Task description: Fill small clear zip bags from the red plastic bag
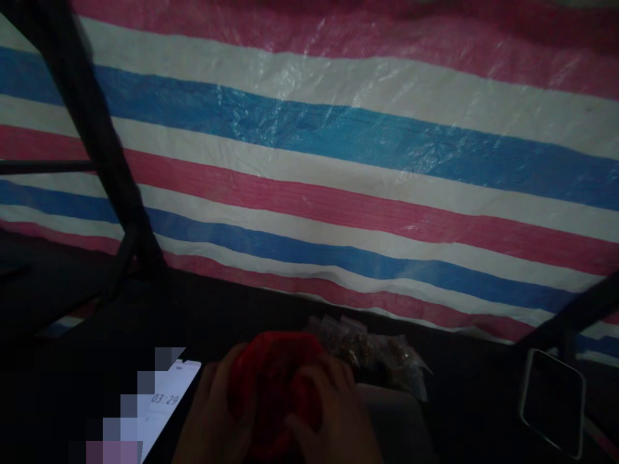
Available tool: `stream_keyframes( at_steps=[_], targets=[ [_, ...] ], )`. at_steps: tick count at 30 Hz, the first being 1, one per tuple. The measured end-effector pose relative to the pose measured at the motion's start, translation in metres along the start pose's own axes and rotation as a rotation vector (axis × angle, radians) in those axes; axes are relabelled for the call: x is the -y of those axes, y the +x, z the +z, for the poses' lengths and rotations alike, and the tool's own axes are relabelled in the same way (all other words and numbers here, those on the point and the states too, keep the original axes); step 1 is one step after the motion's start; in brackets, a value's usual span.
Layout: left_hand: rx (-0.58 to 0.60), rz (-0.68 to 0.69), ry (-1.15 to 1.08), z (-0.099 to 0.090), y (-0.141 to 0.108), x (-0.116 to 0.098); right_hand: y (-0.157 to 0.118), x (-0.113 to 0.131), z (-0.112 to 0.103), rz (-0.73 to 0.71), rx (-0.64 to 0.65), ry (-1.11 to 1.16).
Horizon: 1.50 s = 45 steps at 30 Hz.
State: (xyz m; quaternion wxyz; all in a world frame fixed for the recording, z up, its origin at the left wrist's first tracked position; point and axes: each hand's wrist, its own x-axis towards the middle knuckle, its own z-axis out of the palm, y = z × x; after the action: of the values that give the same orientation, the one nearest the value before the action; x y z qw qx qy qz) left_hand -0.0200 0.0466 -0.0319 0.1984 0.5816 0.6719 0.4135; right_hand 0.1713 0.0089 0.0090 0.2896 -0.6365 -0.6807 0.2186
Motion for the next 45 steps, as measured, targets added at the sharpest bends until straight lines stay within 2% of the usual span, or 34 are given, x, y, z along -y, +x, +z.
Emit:
stream_keyframes(
  at_steps=[3, 5, 8, 10, 15, 17, 19, 21, 23, 26, 28, 32, 36, 39, 42, 45],
  targets=[
    [0.037, -0.038, -0.123, -0.007, 0.002, -0.001, -0.001, 0.011, 0.024, -0.018, -0.091, -0.135],
    [0.039, -0.074, -0.2, -0.011, 0.003, -0.003, 0.0, 0.009, 0.03, -0.032, -0.106, -0.163],
    [0.02, -0.116, -0.269, -0.015, 0.005, 0.0, 0.005, 0.001, 0.025, -0.051, -0.091, -0.129],
    [0.005, -0.102, -0.257, -0.019, 0.007, 0.01, 0.008, -0.003, 0.016, -0.089, -0.076, -0.098],
    [-0.031, 0.157, 0.088, -0.031, 0.01, 0.045, 0.009, -0.007, -0.01, -0.123, -0.044, -0.124],
    [-0.034, 0.219, 0.2, -0.032, 0.009, 0.047, 0.008, -0.007, -0.016, -0.116, -0.01, -0.178],
    [-0.063, 0.227, 0.254, -0.028, 0.005, 0.038, 0.006, -0.009, -0.018, -0.111, 0.007, -0.236],
    [-0.137, 0.267, 0.27, -0.022, 0.0, 0.026, 0.004, -0.009, -0.016, -0.129, -0.023, -0.276],
    [-0.175, 0.413, 0.271, -0.017, -0.004, 0.017, 0.004, -0.007, -0.011, -0.163, -0.056, -0.271],
    [-0.06, 0.696, 0.327, -0.013, -0.008, 0.019, 0.004, 0.0, 0.003, -0.144, -0.055, -0.22],
    [-0.009, 0.78, 0.425, -0.01, -0.006, 0.03, 0.006, 0.004, 0.013, -0.074, -0.016, -0.198],
    [0.003, 0.763, 0.567, -0.006, -0.002, 0.05, 0.008, 0.004, 0.021, 0.037, 0.058, -0.172],
    [0.055, 0.66, 0.635, -0.016, -0.005, 0.047, 0.005, 0.0, 0.005, 0.09, 0.042, -0.221],
    [0.107, 0.61, 0.613, -0.024, -0.009, 0.047, 0.002, -0.006, -0.006, 0.048, 0.016, -0.251],
    [0.244, 0.588, 0.554, -0.027, -0.009, 0.055, 0.001, -0.015, -0.004, -0.027, 0.035, -0.282],
    [0.251, 0.613, 0.47, -0.029, -0.005, 0.055, 0.002, -0.02, 0.002, -0.068, -0.001, -0.26]
  ],
)
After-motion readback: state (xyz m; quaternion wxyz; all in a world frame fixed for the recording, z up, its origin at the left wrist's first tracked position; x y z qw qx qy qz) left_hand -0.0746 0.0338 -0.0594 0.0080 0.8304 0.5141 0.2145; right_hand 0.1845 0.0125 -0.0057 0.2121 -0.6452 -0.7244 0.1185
